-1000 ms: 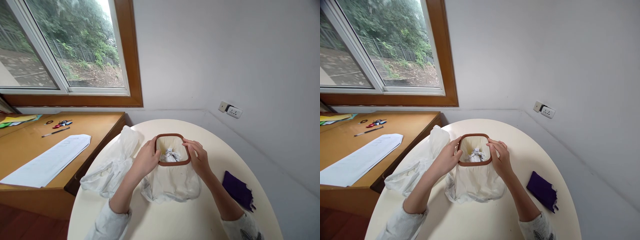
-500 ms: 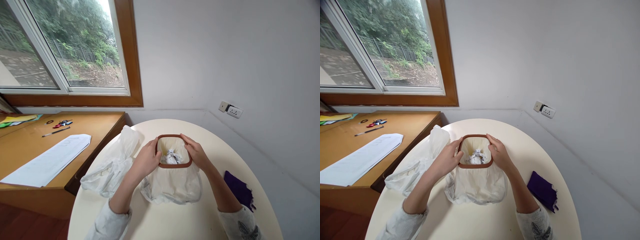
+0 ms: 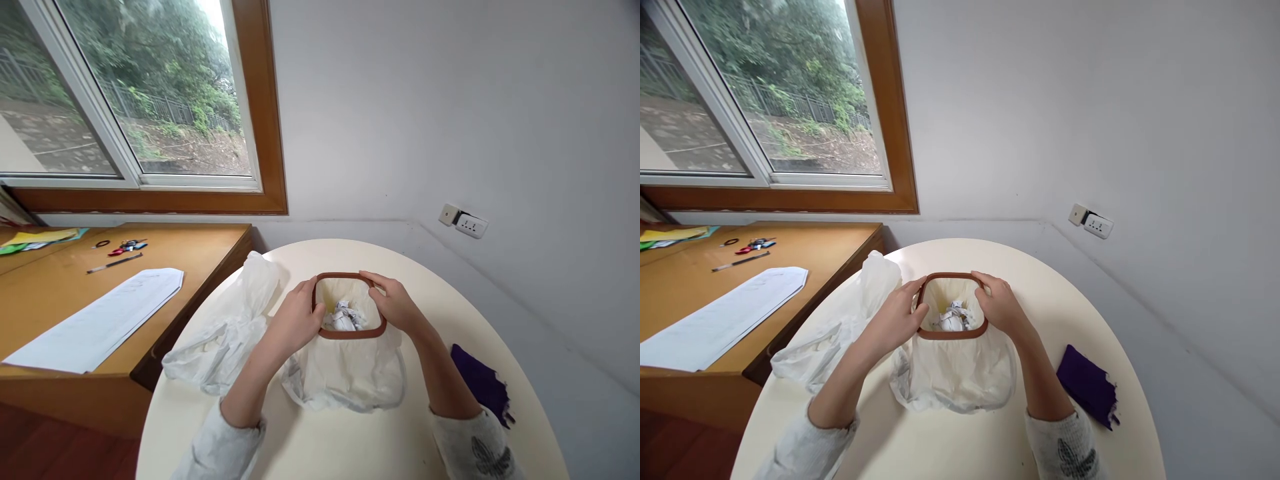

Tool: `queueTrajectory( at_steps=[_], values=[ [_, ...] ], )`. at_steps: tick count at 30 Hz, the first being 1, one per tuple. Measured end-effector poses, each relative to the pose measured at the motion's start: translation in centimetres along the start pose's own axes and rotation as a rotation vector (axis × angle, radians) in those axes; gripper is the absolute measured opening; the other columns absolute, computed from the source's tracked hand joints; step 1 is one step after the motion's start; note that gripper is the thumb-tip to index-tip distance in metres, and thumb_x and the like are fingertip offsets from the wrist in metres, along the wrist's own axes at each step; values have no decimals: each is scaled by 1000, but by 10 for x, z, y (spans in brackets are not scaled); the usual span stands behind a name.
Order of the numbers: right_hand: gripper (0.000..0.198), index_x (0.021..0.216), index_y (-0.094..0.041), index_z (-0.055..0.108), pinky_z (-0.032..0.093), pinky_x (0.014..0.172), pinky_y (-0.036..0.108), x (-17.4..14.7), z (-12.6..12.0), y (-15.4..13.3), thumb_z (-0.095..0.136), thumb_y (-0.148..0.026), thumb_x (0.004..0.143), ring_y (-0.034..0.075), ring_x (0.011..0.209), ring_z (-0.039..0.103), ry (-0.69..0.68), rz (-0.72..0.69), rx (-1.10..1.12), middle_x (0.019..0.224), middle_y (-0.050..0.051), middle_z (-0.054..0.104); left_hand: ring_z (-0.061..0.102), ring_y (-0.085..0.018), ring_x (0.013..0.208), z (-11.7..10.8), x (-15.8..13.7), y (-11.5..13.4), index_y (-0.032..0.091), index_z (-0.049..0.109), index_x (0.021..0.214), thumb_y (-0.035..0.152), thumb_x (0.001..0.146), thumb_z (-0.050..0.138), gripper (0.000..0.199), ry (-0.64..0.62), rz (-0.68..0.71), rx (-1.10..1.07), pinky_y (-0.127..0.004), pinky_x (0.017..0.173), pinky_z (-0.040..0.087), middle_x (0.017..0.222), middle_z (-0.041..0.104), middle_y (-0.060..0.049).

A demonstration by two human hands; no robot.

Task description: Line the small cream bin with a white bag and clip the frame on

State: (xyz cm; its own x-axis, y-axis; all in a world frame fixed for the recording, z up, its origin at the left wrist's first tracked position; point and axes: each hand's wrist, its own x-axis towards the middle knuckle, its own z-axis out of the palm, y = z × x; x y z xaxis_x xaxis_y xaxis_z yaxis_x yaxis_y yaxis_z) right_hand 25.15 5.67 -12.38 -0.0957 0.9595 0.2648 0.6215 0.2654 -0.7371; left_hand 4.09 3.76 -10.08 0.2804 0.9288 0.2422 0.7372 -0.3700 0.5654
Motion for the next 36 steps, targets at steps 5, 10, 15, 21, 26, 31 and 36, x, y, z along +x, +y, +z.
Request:
queueTrajectory(
  at_steps=[5,10,15,21,26,31,36],
  values=[
    [46,123,-21,52,34,102,36,-1,1,1,37,-19,79,19,120,44,-12,-2,-10,128,1,52,53,-24,101,1,0,-2,18,42,125,17,77,37,48,-11,-10,-10,-34,80,43,114,55,-10],
    [47,124,-21,51,35,101,36,-4,3,3,37,-19,79,19,119,45,-3,-40,-17,128,1,51,54,-24,98,1,-2,-1,14,38,128,18,79,35,49,-40,-21,22,-33,77,43,114,55,-13],
    [46,123,-23,51,36,100,39,-4,1,-1,38,-18,79,21,116,48,-1,-67,-76,125,2,54,57,-22,78,-1,-5,0,12,37,129,22,82,32,48,-112,-41,94,-30,63,41,97,61,-12],
    [47,125,-20,50,35,100,41,-6,-2,-10,37,-19,80,23,116,48,-29,-27,-153,125,3,54,57,-22,69,0,-6,1,10,23,136,21,83,29,55,-199,-82,120,-29,56,38,85,62,-10],
    [47,126,-19,48,35,100,40,-7,-2,-10,35,-20,81,22,116,48,-31,-23,-158,126,3,53,57,-22,65,-1,-7,4,8,16,139,21,82,29,59,-239,-109,138,-28,54,37,78,63,-9],
    [46,126,-22,48,36,99,40,-7,0,-7,35,-20,82,22,116,48,-22,-26,-153,127,2,52,57,-24,68,-2,-7,5,7,17,139,21,82,29,60,-236,-115,144,-29,55,37,82,64,-11],
    [47,126,-23,48,37,98,40,-8,0,-5,35,-20,82,22,116,48,-20,-20,-139,128,2,51,58,-23,67,-1,-7,4,7,18,138,21,82,30,59,-224,-97,134,-29,54,38,82,64,-11]
  ],
)
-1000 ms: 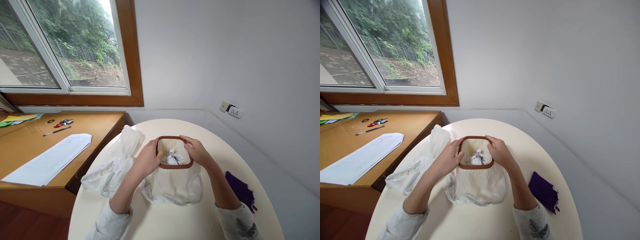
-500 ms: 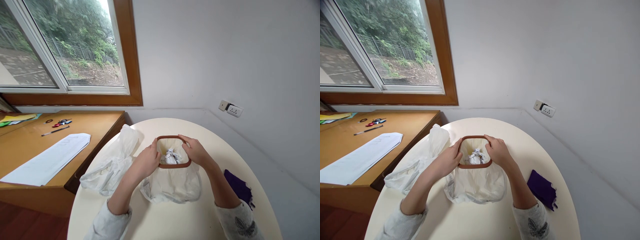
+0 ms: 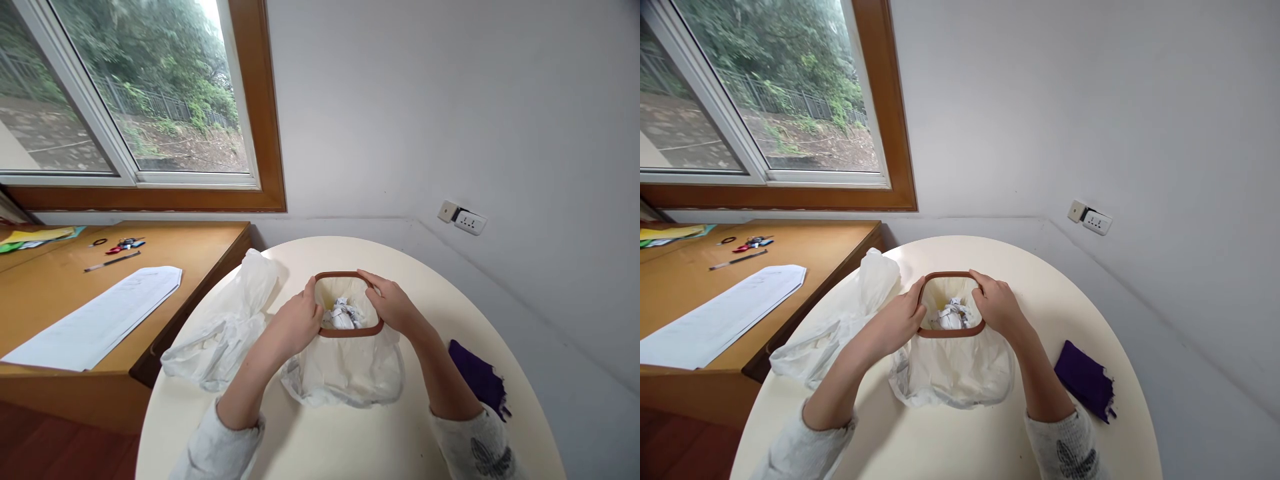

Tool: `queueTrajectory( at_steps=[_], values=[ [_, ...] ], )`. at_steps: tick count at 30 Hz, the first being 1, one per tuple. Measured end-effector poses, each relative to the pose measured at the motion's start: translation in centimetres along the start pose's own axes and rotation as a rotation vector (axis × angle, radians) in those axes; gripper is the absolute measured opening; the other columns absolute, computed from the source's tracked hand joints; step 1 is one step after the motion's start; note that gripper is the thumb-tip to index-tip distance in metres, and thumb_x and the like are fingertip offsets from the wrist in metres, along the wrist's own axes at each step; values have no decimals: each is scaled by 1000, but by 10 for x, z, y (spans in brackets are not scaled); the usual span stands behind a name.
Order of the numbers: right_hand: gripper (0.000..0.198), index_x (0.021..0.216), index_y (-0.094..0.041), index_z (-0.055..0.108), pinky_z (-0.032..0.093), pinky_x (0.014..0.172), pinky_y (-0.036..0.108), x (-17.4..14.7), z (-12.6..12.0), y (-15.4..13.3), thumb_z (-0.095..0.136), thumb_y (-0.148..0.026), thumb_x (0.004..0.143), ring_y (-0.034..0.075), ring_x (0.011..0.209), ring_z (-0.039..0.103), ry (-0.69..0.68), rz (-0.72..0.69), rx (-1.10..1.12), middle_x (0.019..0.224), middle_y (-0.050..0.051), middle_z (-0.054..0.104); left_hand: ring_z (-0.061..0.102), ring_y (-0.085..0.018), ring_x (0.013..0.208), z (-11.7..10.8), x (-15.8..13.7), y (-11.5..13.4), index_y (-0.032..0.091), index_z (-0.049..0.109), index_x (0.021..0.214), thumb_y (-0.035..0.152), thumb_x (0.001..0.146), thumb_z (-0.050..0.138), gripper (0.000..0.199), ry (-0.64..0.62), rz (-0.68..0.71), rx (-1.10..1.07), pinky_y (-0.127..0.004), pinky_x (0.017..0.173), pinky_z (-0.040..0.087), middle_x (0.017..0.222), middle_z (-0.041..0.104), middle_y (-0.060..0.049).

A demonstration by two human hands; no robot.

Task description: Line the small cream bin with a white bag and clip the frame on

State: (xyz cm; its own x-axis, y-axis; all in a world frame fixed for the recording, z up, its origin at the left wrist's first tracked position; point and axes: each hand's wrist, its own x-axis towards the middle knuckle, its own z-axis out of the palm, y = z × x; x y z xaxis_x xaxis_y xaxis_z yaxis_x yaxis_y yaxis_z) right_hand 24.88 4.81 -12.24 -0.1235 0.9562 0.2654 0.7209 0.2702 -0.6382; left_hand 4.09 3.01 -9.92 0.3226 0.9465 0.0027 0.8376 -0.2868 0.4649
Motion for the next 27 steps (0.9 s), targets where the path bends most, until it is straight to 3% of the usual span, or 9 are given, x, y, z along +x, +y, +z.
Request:
queueTrajectory(
  at_steps=[9,12,14,16,22,27],
  values=[
    [42,123,-25,51,36,99,39,2,3,4,36,-25,83,21,118,46,19,32,96,127,0,52,61,-23,75,5,3,0,11,27,134,22,84,29,51,63,-44,-16,-29,58,42,93,63,-13],
    [43,127,-23,47,33,102,40,-4,1,10,36,-36,86,21,121,43,100,43,143,128,3,51,56,-27,100,7,1,1,12,29,134,27,86,31,49,227,-40,-8,-35,73,45,119,53,-17],
    [47,130,-23,43,32,103,42,-14,-6,19,36,-41,87,21,121,43,174,52,139,128,5,51,48,-26,113,5,-6,3,15,34,130,29,88,32,45,377,51,-10,-38,85,42,129,45,-14],
    [48,130,-23,42,32,103,43,-28,-16,32,35,-43,87,21,122,43,213,81,96,128,5,51,48,-23,112,2,-18,8,18,44,122,30,89,33,37,429,193,-13,-37,90,41,125,48,-10],
    [49,130,-21,42,34,101,45,-90,-36,80,30,-41,88,24,122,42,118,216,-227,132,5,47,56,-23,97,15,-41,11,19,53,112,27,90,38,28,241,563,172,-40,84,45,101,63,-8],
    [50,131,-17,40,28,104,45,-143,-24,122,22,-33,87,22,120,44,37,319,-451,131,7,48,56,-21,94,29,-36,1,20,48,117,11,89,30,35,232,614,282,-35,80,46,102,61,-7]
  ],
)
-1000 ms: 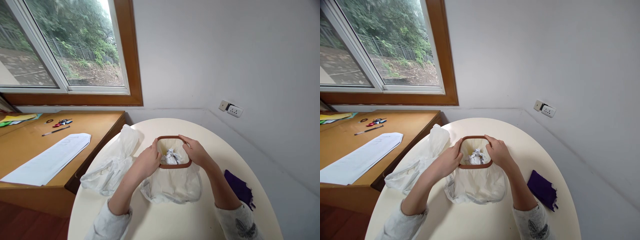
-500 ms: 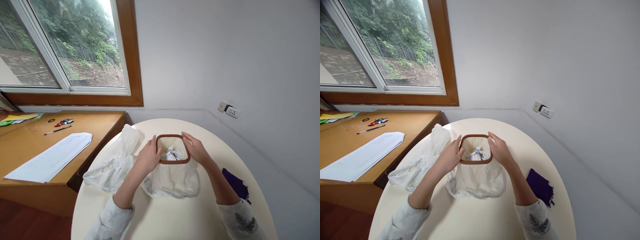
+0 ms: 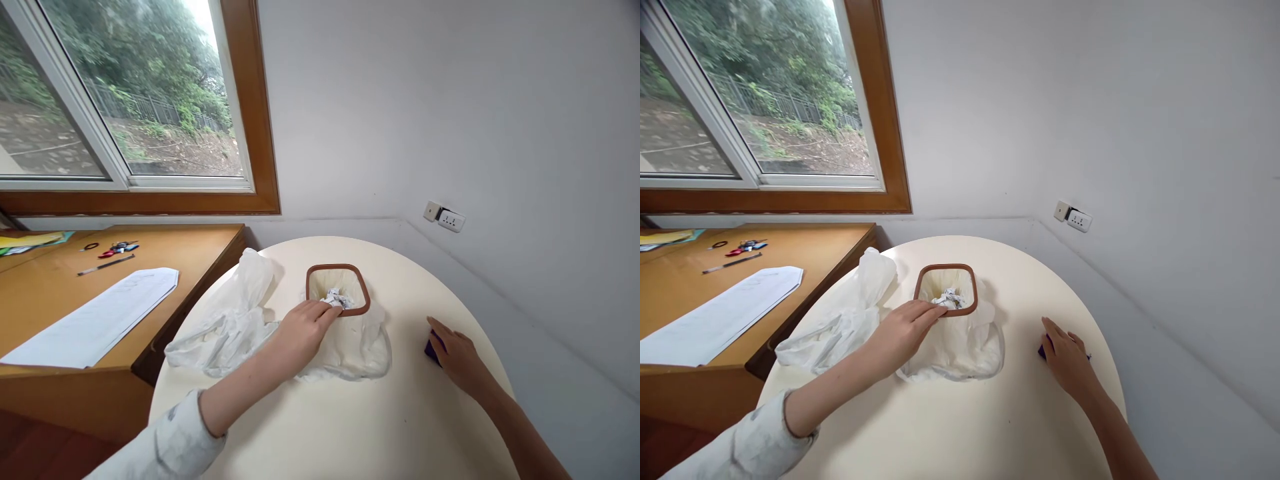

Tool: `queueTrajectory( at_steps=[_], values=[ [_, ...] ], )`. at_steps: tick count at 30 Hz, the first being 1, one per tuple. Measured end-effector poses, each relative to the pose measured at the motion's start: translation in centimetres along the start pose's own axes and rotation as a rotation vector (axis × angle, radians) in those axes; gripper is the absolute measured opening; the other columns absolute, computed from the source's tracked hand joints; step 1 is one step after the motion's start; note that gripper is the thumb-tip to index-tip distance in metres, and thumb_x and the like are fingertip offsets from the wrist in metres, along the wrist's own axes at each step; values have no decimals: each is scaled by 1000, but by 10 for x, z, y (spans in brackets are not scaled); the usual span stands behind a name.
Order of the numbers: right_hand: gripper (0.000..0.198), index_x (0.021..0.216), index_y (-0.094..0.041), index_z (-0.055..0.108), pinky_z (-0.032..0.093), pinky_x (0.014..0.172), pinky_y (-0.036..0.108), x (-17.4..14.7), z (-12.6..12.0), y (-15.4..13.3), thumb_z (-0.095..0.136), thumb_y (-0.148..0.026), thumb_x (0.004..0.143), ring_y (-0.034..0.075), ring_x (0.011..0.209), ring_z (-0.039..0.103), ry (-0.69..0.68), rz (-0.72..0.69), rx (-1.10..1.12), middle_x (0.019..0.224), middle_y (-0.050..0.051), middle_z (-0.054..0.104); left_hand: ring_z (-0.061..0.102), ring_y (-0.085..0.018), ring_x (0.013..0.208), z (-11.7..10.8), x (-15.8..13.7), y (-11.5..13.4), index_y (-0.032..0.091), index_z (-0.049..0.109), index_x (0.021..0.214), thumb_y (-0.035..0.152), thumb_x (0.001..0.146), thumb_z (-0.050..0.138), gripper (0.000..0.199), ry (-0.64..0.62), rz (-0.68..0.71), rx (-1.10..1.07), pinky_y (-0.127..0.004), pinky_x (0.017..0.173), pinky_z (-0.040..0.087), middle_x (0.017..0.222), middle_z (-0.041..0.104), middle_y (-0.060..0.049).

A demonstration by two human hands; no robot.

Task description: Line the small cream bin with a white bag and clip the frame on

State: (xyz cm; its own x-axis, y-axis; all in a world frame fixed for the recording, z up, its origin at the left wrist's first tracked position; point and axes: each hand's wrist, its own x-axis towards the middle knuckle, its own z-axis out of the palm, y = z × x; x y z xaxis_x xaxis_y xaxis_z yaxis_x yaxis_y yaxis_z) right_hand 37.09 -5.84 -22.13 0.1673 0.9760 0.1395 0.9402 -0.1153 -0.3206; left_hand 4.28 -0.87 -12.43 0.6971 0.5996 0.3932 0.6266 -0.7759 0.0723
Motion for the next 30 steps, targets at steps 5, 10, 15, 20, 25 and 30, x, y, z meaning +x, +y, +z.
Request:
queueTrajectory(
  at_steps=[5,10,15,20,25,30],
  values=[
    [52,131,-17,40,27,104,45,-28,30,29,18,-33,86,21,126,36,4,75,-135,138,5,39,56,-20,85,-3,9,-10,21,50,116,10,89,28,36,-23,-13,42,-33,74,44,94,61,-7],
    [56,133,-12,38,27,105,44,-39,45,34,17,-35,87,22,127,35,20,63,-175,139,8,36,56,-20,79,0,27,-34,19,51,116,15,90,28,35,-43,-55,91,-31,68,44,87,60,-8],
    [58,134,-9,36,26,106,43,-40,52,37,14,-36,87,21,129,31,19,58,-197,139,8,36,58,-21,84,6,42,-60,21,54,112,19,90,30,32,-36,-147,89,-29,67,44,89,60,-8],
    [59,135,-9,35,27,105,43,-43,59,40,13,-38,88,22,129,31,46,38,-213,139,8,36,58,-20,84,10,53,-77,21,54,109,20,89,33,29,-40,-189,77,-30,69,45,90,60,-7],
    [59,132,-9,39,28,104,44,-42,64,44,13,-39,88,23,127,35,82,22,-226,138,8,38,59,-19,85,15,65,-100,20,55,105,17,88,34,27,-33,-186,59,-28,69,45,92,61,-6],
    [58,133,-9,38,30,103,44,-43,64,41,15,-39,88,23,126,35,83,-1,-214,138,7,38,59,-18,82,19,79,-117,19,57,101,15,88,34,27,-5,-174,38,-27,69,46,92,61,-6]
  ],
)
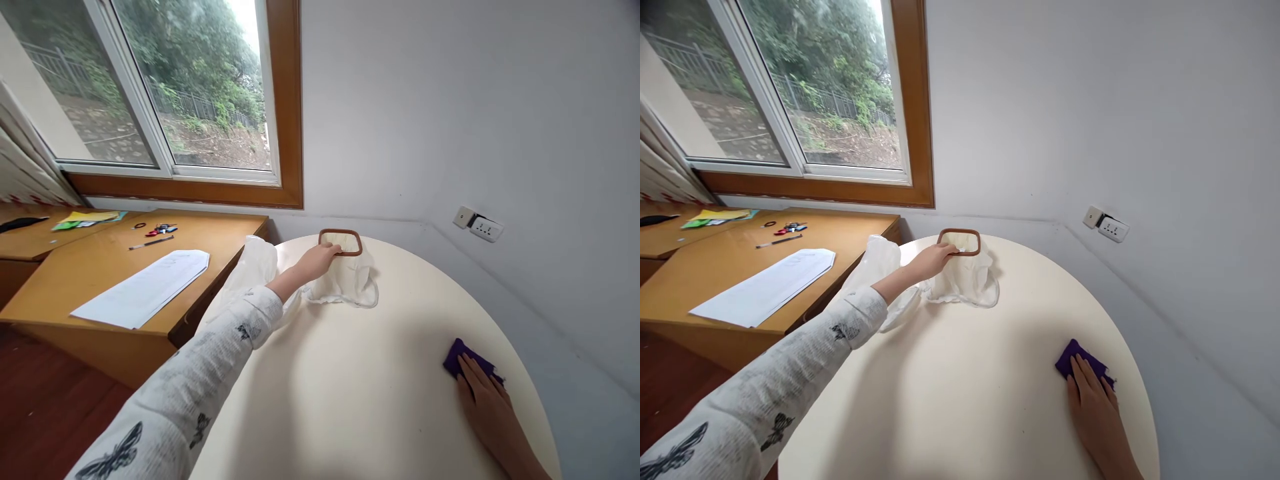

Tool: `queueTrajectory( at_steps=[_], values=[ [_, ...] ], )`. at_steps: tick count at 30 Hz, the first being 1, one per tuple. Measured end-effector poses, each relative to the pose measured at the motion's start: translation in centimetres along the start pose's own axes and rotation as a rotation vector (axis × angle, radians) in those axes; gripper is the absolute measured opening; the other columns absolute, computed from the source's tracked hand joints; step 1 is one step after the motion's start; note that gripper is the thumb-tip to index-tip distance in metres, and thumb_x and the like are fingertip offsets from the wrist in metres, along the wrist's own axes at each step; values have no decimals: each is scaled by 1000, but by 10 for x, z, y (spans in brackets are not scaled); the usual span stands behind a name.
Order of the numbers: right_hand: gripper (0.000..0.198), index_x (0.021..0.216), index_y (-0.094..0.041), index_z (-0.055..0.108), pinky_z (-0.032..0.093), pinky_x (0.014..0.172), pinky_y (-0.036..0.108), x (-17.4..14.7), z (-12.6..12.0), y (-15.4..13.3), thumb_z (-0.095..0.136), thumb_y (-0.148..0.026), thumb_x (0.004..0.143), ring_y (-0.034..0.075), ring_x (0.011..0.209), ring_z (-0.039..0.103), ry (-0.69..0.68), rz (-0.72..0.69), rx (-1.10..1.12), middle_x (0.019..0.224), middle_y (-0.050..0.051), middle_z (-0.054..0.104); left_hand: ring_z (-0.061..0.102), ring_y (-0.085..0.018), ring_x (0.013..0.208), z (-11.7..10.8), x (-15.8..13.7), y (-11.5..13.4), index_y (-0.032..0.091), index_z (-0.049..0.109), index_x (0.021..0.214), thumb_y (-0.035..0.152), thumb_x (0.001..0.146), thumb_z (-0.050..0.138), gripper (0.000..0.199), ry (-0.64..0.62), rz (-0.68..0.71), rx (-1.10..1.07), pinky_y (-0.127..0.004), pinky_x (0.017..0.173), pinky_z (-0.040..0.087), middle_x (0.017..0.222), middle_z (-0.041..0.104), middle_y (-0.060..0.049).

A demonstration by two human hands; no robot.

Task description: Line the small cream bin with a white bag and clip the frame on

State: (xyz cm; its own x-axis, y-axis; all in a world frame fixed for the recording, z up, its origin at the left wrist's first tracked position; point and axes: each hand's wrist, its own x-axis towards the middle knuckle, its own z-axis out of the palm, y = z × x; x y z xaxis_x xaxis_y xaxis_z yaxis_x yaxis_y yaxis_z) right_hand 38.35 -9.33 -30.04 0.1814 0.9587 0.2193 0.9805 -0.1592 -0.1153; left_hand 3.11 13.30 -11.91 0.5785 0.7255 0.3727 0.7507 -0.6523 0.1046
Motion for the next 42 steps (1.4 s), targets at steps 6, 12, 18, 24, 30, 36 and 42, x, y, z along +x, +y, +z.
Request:
queueTrajectory(
  at_steps=[6,12,18,24,30,36,42],
  values=[
    [55,133,-11,37,33,101,44,-8,-2,-17,21,-40,89,23,126,36,-12,-167,12,139,7,37,49,-19,107,-3,-18,-2,21,45,121,19,88,35,34,121,-80,12,-32,91,40,122,46,-9],
    [51,132,-13,39,36,100,42,-13,0,-41,26,-38,90,23,124,39,14,-345,12,138,7,38,35,-34,123,19,-105,-28,15,42,123,40,83,45,48,64,-295,64,-60,99,22,130,40,-20],
    [47,132,-16,40,41,96,39,-9,-8,-71,30,-35,90,22,121,43,23,-460,32,136,5,41,20,-31,133,26,-187,-60,23,37,129,49,84,37,52,-437,-326,5,-62,102,9,141,30,-15],
    [46,135,-18,36,37,100,37,-2,-13,-99,31,-32,91,20,124,40,4,-592,91,137,4,40,23,-29,132,0,-208,-43,28,33,132,51,84,37,53,-533,-96,-116,-56,106,8,142,28,-11],
    [45,136,-18,33,31,104,38,12,-25,-153,26,-29,93,19,127,35,-80,-753,146,139,4,36,29,-31,129,0,-197,-26,26,42,126,52,83,40,51,-454,-82,-89,-56,106,12,137,34,-12],
    [47,138,-14,29,26,107,42,27,-26,-208,21,-29,94,19,131,28,-137,-783,243,142,7,32,36,-30,123,3,-196,-17,25,52,113,47,82,44,39,-285,-126,-35,-56,104,18,131,42,-11],
    [49,137,-13,30,23,108,43,42,-16,-248,19,-34,94,19,132,24,-175,-807,320,142,8,31,35,-28,125,3,-203,-6,26,49,116,42,84,45,36,-201,-123,-21,-56,106,19,134,40,-9]
  ],
)
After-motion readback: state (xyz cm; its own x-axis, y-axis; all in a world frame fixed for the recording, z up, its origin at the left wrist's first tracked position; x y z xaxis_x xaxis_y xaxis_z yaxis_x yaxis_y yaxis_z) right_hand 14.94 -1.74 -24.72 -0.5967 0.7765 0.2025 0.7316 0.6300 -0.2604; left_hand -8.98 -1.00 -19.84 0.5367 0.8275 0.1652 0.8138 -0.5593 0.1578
